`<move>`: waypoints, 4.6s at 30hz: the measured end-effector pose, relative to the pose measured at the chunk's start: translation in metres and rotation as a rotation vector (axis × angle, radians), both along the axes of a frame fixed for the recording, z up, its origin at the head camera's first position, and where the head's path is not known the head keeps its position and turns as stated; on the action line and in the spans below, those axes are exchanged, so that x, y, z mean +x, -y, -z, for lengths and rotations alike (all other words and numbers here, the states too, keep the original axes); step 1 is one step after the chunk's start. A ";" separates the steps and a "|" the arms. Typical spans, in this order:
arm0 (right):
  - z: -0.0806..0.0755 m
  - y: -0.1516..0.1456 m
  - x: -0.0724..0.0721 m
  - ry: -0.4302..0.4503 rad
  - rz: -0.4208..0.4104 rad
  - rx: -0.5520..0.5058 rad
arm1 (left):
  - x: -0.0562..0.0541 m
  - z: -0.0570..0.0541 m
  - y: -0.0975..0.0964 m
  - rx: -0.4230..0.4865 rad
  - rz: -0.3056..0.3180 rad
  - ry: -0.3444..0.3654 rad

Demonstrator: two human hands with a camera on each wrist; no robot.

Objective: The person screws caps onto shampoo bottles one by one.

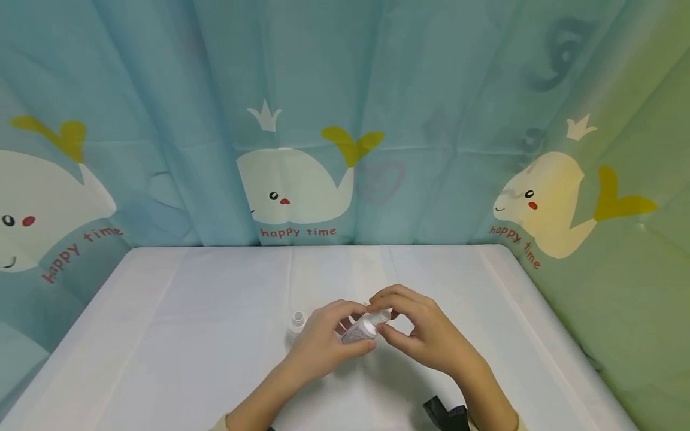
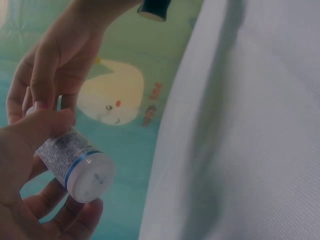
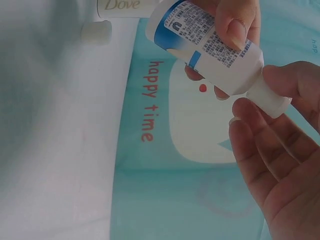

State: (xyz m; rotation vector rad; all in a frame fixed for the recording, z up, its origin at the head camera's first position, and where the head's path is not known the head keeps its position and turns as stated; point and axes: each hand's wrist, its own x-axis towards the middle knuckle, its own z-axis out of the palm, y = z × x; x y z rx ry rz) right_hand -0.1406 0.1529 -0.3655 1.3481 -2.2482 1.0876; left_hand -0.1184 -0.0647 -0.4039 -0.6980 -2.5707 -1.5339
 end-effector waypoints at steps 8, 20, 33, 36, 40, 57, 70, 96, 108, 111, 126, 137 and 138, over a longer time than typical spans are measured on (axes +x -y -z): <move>-0.001 0.001 0.001 0.007 -0.011 -0.011 | 0.000 0.001 0.000 -0.004 -0.003 -0.010; -0.001 -0.002 0.000 0.030 -0.020 0.006 | -0.001 0.000 0.001 0.005 -0.014 -0.003; -0.002 0.000 0.000 0.014 -0.001 0.000 | 0.000 -0.001 0.000 -0.003 -0.011 -0.009; -0.001 0.000 0.000 0.008 0.006 0.004 | 0.000 0.000 0.000 -0.005 -0.009 -0.012; 0.000 0.000 0.000 0.005 -0.004 0.005 | 0.001 0.001 -0.001 -0.014 -0.005 -0.010; -0.001 -0.002 0.000 0.037 -0.037 0.014 | 0.000 -0.001 -0.001 -0.005 -0.003 -0.014; 0.001 -0.001 -0.002 0.007 -0.017 -0.003 | 0.001 -0.002 -0.001 -0.002 -0.003 -0.006; 0.000 0.000 -0.001 0.037 0.001 0.000 | 0.002 -0.003 0.000 0.005 -0.006 -0.006; -0.002 -0.002 -0.001 0.023 -0.057 -0.022 | -0.002 -0.001 0.001 0.002 -0.011 -0.004; -0.001 -0.002 -0.002 0.030 -0.053 -0.022 | -0.002 -0.001 0.001 0.004 -0.013 -0.007; -0.001 -0.003 0.000 0.022 -0.021 -0.002 | -0.001 -0.001 0.001 -0.007 -0.013 0.005; 0.000 -0.005 -0.001 0.071 -0.053 -0.002 | -0.001 0.001 0.001 -0.003 -0.012 0.001; 0.000 -0.005 -0.001 0.072 -0.048 0.000 | -0.001 0.001 0.001 -0.003 -0.011 0.003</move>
